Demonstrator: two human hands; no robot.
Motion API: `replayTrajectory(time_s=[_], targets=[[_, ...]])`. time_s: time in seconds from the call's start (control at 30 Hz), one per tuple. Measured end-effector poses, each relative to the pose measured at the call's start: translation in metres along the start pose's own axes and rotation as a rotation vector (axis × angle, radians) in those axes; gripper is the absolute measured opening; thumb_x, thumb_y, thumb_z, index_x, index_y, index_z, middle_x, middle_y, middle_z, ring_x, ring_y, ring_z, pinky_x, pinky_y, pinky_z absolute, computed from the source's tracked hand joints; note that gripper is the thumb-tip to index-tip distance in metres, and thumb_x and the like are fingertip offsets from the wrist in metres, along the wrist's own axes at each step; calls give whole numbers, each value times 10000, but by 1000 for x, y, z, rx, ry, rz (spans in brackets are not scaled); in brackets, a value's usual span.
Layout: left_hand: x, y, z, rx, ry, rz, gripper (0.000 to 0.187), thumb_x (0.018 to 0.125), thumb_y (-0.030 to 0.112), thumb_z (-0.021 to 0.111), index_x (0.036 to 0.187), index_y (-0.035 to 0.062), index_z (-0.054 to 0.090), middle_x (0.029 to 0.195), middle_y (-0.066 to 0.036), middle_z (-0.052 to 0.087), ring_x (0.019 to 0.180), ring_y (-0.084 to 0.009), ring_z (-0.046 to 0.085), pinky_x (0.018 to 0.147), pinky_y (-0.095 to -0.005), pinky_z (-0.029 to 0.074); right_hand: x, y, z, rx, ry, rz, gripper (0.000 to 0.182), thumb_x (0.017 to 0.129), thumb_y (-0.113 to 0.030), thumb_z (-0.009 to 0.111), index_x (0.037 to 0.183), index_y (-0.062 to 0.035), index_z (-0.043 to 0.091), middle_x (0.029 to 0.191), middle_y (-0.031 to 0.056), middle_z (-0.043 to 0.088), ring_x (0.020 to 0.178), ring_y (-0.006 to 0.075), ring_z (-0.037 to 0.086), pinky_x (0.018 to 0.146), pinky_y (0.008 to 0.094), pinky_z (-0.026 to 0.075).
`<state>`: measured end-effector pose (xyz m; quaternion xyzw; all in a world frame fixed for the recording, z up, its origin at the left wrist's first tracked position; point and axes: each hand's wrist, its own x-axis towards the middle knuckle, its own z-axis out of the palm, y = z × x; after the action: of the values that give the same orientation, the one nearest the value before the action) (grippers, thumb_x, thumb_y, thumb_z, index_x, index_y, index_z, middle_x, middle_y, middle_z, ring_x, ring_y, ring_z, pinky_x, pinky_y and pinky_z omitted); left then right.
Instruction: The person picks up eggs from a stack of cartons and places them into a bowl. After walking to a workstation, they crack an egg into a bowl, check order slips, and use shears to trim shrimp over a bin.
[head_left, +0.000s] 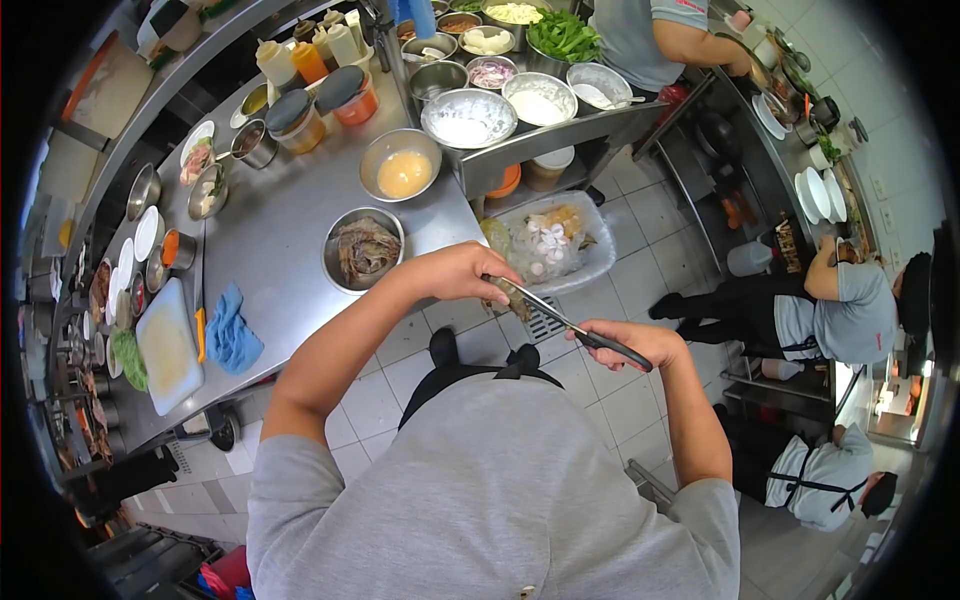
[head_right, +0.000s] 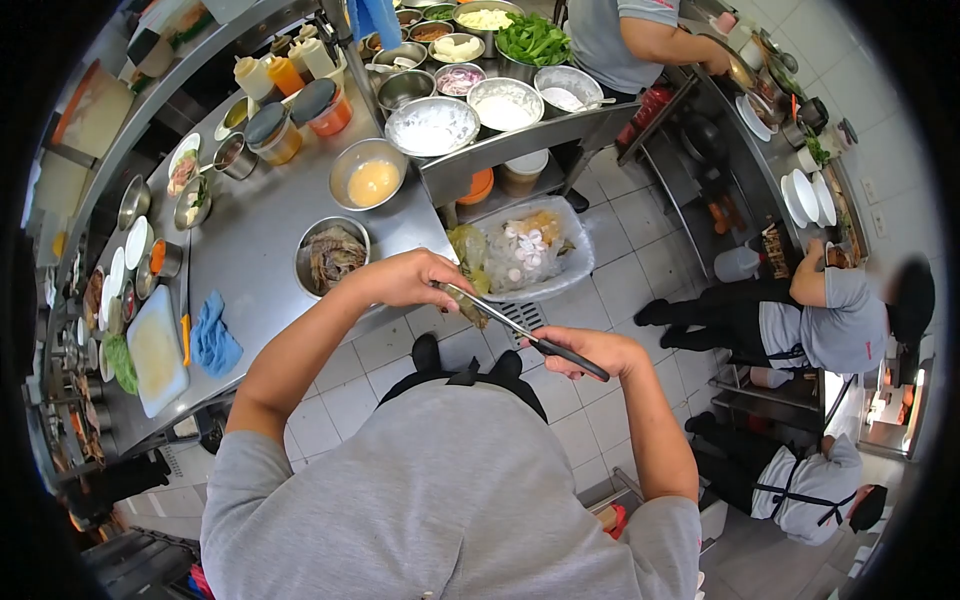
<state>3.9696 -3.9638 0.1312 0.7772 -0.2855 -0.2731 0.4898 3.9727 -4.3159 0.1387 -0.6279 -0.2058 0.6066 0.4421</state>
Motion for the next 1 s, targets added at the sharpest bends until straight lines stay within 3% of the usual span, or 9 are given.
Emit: replayTrajectory(time_s=[0.2, 0.3, 0.5, 0.6, 0.7, 0.8, 1.0], targets=[[2, 0, -1, 35, 2, 37, 371, 850, 211, 765, 1193, 90, 692, 979, -95, 701, 864, -211, 669, 775, -338, 531, -2, -13, 7, 12, 38, 37, 552, 925, -414, 676, 1372, -134, 516, 780, -51, 452, 607, 58, 468, 540, 210, 427], [2, 6, -5, 13, -9, 19, 373, 846, 215, 766, 1187, 85, 689, 1017, -117, 708, 909, -236, 680, 795, -330, 525, -1, -14, 12, 44, 70, -17, 511, 917, -350, 708, 1337, -112, 541, 748, -55, 469, 553, 43, 464, 485, 198, 401], [5, 8, -6, -75, 22, 57, 371, 839, 160, 777, 1195, 97, 691, 992, -73, 697, 886, -172, 662, 780, -308, 532, -4, -17, 22, 143, 185, 65, 488, 868, -219, 773, 1294, -94, 571, 683, -72, 485, 456, 27, 398, 416, 193, 354], [3, 17, -6, -9, 75, 42, 352, 851, 125, 766, 1191, 80, 688, 1008, -62, 699, 878, -135, 659, 783, -283, 538, -6, -15, 15, 131, 162, 60, 518, 862, -154, 756, 1330, -101, 540, 742, -68, 489, 546, 40, 451, 490, 206, 408], [1, 4, 0, -348, 127, -151, 321, 876, 83, 735, 1190, 47, 678, 1035, -45, 699, 891, -99, 649, 798, -260, 537, -2, 7, 11, 24, 97, -204, 598, 847, -70, 706, 1398, -113, 476, 844, -51, 485, 699, 66, 495, 608, 234, 462], [-3, -3, 6, -576, 193, -124, 301, 898, 44, 700, 1196, 17, 665, 1054, -34, 697, 920, -82, 638, 821, -251, 532, -7, 7, 11, 88, -18, -189, 663, 842, -41, 650, 1454, -119, 405, 922, -25, 464, 818, 92, 494, 704, 261, 481], [-7, -13, 11, -530, 248, -128, 293, 911, 45, 685, 1202, 22, 664, 1037, -34, 686, 900, -88, 637, 814, -251, 523, -14, 1, 10, 145, -101, -119, 672, 829, -33, 603, 1462, -101, 389, 922, 8, 463, 794, 109, 498, 677, 262, 484]])
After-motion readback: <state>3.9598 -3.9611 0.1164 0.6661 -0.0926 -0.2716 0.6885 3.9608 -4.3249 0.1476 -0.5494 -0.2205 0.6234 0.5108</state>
